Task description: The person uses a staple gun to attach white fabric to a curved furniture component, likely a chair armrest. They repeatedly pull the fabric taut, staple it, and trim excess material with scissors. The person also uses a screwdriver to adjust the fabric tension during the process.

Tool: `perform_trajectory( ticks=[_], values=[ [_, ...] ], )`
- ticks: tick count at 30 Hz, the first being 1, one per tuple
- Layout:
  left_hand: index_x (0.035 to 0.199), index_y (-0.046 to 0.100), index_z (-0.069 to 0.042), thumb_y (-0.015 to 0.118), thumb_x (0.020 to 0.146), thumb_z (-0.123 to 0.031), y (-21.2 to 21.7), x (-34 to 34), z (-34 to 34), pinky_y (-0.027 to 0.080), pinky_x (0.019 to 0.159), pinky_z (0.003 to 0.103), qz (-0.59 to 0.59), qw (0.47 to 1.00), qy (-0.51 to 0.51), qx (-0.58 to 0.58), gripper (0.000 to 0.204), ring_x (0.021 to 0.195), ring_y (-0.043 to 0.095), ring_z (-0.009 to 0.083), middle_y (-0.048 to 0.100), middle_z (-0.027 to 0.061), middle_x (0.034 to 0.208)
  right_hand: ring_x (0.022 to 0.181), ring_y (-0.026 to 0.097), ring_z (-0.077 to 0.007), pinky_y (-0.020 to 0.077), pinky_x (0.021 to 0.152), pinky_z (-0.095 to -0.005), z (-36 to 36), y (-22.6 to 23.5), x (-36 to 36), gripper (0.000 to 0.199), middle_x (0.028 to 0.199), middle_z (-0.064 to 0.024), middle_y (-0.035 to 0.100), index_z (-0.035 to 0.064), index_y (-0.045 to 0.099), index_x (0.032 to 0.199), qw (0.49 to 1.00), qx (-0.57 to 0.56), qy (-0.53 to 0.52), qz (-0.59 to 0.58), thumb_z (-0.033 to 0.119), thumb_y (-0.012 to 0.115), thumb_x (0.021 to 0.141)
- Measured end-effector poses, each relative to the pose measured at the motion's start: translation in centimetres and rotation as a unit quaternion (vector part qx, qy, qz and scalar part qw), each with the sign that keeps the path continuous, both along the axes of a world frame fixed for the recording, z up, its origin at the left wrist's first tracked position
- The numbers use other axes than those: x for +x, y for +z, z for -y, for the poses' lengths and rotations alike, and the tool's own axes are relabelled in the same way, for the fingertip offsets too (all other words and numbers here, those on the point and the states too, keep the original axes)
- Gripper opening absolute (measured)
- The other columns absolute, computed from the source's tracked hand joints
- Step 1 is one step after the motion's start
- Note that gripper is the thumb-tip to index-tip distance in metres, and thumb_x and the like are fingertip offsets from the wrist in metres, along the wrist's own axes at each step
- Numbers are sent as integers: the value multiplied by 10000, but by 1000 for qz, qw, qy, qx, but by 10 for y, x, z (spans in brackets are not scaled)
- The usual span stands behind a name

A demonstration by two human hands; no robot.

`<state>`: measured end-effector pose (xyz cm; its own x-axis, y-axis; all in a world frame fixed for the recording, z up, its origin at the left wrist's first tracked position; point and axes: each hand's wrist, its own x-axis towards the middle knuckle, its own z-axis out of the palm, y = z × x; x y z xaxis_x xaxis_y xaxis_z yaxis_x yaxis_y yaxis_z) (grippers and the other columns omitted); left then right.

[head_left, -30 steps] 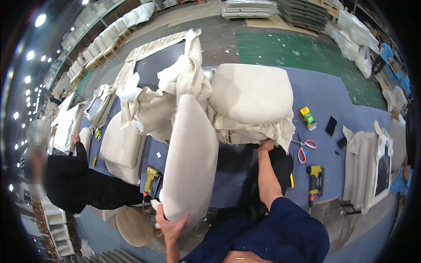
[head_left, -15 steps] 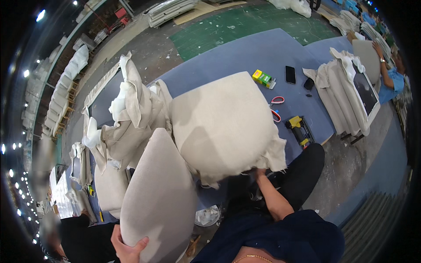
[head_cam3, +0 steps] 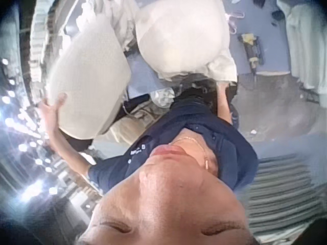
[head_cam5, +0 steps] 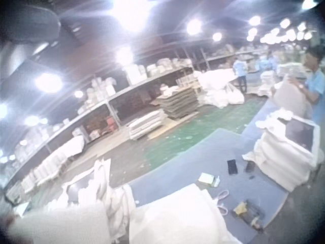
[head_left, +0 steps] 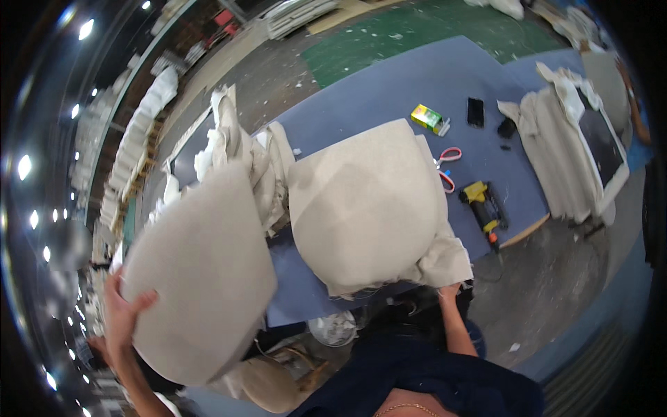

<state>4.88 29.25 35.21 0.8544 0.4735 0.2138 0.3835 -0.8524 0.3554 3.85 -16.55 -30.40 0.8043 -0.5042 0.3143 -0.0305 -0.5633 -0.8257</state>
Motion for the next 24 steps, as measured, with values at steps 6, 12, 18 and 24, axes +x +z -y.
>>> perform_trajectory(
  ticks=[6, 12, 18, 24],
  values=[
    [1413, 485, 79, 856, 690, -311, -8, 28, 149, 443, 1070, 420, 76, 984, -43, 155, 901, 1210, 586, 318, 590, 223, 1334, 1017, 634, -176, 501, 916, -348, 34, 182, 98, 357, 1172, -141, 676, 17, 664, 1254, 982, 72, 173, 18, 140, 696, 920],
    [1350, 545, -59, 692, 792, -169, -295, 91, 368, 430, 860, 560, -62, 978, -129, 148, 588, 891, 654, 375, 655, 172, 1057, 772, 645, -121, 531, 755, -326, 123, 163, 106, 268, 824, -106, 726, -8, 737, 1073, 841, 187, 464, -207, 216, 626, 977],
    [1333, 563, -35, 796, 753, -246, -378, 99, 401, 442, 924, 543, 13, 974, -161, 157, 659, 891, 669, 370, 691, 158, 1035, 779, 705, -170, 546, 754, -331, 250, 103, 90, 377, 815, -121, 752, -34, 760, 938, 752, 207, 512, -361, 310, 615, 990],
    [1087, 622, -14, 876, 672, -191, -367, 61, 366, 460, 815, 458, -73, 943, -296, 130, 518, 832, 651, 369, 687, 166, 907, 763, 727, -194, 572, 742, -341, 328, 29, 35, 474, 846, -124, 768, -57, 767, 920, 704, 226, 454, -498, 386, 617, 998]
  ],
)
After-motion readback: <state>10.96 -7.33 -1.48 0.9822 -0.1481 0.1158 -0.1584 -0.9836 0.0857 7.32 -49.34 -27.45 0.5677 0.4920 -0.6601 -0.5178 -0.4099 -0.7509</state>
